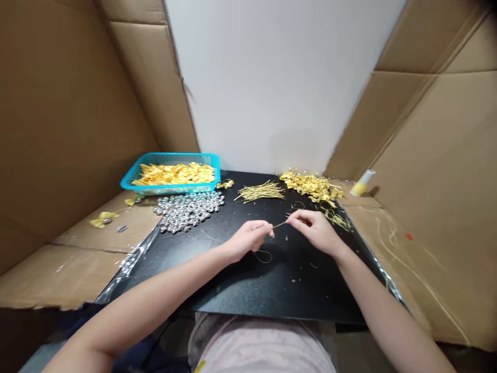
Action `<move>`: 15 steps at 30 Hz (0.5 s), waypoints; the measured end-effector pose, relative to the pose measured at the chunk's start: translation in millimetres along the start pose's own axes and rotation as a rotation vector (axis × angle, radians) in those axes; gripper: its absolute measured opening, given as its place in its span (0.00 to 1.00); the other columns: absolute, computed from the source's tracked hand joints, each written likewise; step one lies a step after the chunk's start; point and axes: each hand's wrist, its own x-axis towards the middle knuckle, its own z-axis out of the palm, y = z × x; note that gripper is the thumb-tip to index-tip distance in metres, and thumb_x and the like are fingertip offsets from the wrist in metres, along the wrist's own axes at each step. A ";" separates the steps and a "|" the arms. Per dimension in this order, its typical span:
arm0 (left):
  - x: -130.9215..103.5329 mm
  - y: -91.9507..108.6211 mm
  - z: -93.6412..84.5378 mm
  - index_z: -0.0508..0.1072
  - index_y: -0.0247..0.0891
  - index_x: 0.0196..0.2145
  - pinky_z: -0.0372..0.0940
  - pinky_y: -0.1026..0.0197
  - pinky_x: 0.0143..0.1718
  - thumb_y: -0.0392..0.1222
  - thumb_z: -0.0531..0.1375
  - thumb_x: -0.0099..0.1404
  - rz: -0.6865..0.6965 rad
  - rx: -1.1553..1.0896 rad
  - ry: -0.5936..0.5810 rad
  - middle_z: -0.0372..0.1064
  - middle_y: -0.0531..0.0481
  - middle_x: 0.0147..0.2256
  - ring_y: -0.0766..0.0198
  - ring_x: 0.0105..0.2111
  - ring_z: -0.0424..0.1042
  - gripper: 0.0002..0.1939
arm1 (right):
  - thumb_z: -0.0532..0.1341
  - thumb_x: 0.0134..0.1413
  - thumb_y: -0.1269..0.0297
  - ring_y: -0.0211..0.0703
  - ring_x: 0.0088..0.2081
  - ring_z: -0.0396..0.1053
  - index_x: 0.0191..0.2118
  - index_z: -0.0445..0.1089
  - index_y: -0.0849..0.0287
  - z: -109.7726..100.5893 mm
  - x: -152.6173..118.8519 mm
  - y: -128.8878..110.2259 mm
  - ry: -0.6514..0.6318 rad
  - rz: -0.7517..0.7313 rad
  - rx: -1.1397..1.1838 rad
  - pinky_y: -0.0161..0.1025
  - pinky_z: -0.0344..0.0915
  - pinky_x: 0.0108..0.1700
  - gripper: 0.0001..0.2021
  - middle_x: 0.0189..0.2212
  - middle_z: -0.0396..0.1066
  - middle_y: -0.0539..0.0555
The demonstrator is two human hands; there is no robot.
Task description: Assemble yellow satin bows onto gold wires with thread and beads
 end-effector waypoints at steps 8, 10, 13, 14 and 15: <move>0.9 -5.1 -5.5 0.66 0.36 0.24 0.38 0.68 0.16 0.54 0.61 0.56 0.019 0.085 0.037 0.45 0.63 0.13 0.75 0.15 0.40 0.17 | 0.62 0.51 0.56 0.33 0.21 0.54 0.28 0.74 0.62 13.4 -7.9 12.7 0.156 0.022 0.115 0.33 0.52 0.24 0.12 0.18 0.62 0.47; 2.7 -3.3 -9.2 0.65 0.37 0.23 0.37 0.68 0.17 0.53 0.60 0.56 0.030 0.125 0.086 0.44 0.63 0.13 0.75 0.15 0.40 0.17 | 0.62 0.52 0.59 0.32 0.20 0.52 0.28 0.74 0.62 16.0 -10.6 10.0 0.183 -0.026 0.076 0.32 0.51 0.24 0.11 0.16 0.59 0.46; 6.3 0.2 -16.1 0.63 0.37 0.22 0.37 0.68 0.18 0.50 0.59 0.55 0.052 0.167 0.151 0.43 0.63 0.14 0.74 0.15 0.40 0.15 | 0.62 0.53 0.62 0.31 0.20 0.53 0.27 0.74 0.61 18.6 -12.2 7.7 0.220 -0.128 0.012 0.32 0.53 0.24 0.09 0.17 0.59 0.46; 7.2 1.2 -17.9 0.62 0.38 0.21 0.38 0.68 0.18 0.49 0.59 0.55 0.054 0.181 0.160 0.43 0.63 0.14 0.74 0.16 0.40 0.14 | 0.62 0.53 0.63 0.31 0.20 0.53 0.27 0.74 0.61 19.1 -12.1 7.8 0.234 -0.153 -0.001 0.32 0.53 0.25 0.09 0.17 0.59 0.46; 7.9 2.2 -19.4 0.61 0.38 0.21 0.38 0.68 0.18 0.48 0.59 0.55 0.051 0.195 0.163 0.43 0.63 0.15 0.74 0.16 0.40 0.14 | 0.62 0.54 0.63 0.32 0.20 0.54 0.28 0.74 0.61 19.5 -11.8 8.3 0.248 -0.171 -0.008 0.32 0.54 0.25 0.08 0.17 0.59 0.46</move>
